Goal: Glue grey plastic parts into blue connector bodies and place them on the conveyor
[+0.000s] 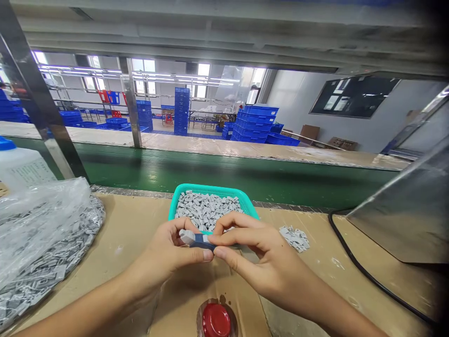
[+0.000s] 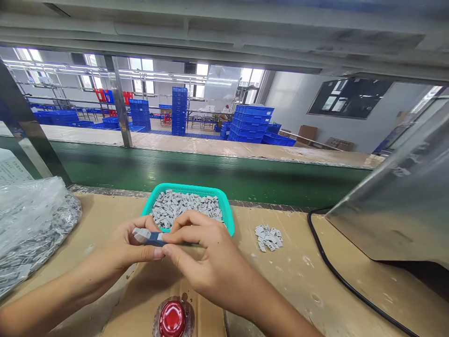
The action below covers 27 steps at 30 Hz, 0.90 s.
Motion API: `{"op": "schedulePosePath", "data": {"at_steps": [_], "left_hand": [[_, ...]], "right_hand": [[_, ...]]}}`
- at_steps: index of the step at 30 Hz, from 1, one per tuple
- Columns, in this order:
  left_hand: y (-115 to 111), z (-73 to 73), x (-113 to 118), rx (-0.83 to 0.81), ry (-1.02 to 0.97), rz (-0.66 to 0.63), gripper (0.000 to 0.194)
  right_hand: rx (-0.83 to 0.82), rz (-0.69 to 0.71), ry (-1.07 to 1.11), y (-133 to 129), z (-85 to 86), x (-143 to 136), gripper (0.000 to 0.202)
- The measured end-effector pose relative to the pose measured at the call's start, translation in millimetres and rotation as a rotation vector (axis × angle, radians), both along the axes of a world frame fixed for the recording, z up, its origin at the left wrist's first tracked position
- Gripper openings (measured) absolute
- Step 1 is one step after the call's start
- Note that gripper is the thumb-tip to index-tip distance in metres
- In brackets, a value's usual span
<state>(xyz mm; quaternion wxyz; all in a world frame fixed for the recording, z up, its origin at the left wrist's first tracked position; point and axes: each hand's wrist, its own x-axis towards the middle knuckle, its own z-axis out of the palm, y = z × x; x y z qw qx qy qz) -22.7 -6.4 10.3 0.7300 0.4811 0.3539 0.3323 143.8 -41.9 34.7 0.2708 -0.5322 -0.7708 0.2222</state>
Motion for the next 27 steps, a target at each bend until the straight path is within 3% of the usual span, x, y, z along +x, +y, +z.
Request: {"op": "schedulePosePath", "data": {"at_steps": [3, 6, 10, 12, 15, 18, 22, 27], "left_hand": [[3, -2.3, 1, -0.09, -0.034, 0.044, 0.036], [3, -2.4, 2, -0.25, -0.193, 0.109, 0.036], [6, -1.8, 5, -0.421, -0.386, 0.126, 0.019], [11, -1.0, 5, -0.47, -0.41, 0.2, 0.015], [20, 2.1, 2, -0.456, -0.468, 0.318, 0.022], [26, 7.1, -1, -0.42, -0.493, 0.324, 0.026], [32, 13.6, 1, -0.39, -0.456, 0.293, 0.023], [67, 15.6, 2, -0.316, -0.564, 0.217, 0.024]], "right_hand": [[-0.023, -0.005, -0.012, 2, 3.1, 0, 0.037], [0.008, 0.006, 0.0, 6, 1.1, -3, 0.038], [-0.003, 0.029, -0.064, 14, -4.2, -7, 0.035], [-0.06, 0.037, -0.138, 19, -4.4, -6, 0.039], [-0.149, 0.067, -0.114, 26, -3.1, 3, 0.066], [-0.145, 0.02, -0.034, 41, -7.9, 22, 0.082], [-0.057, -0.173, -0.38, 69, -32.2, 51, 0.048], [-0.161, -0.109, -0.493, 89, -61.3, 64, 0.046]]}}
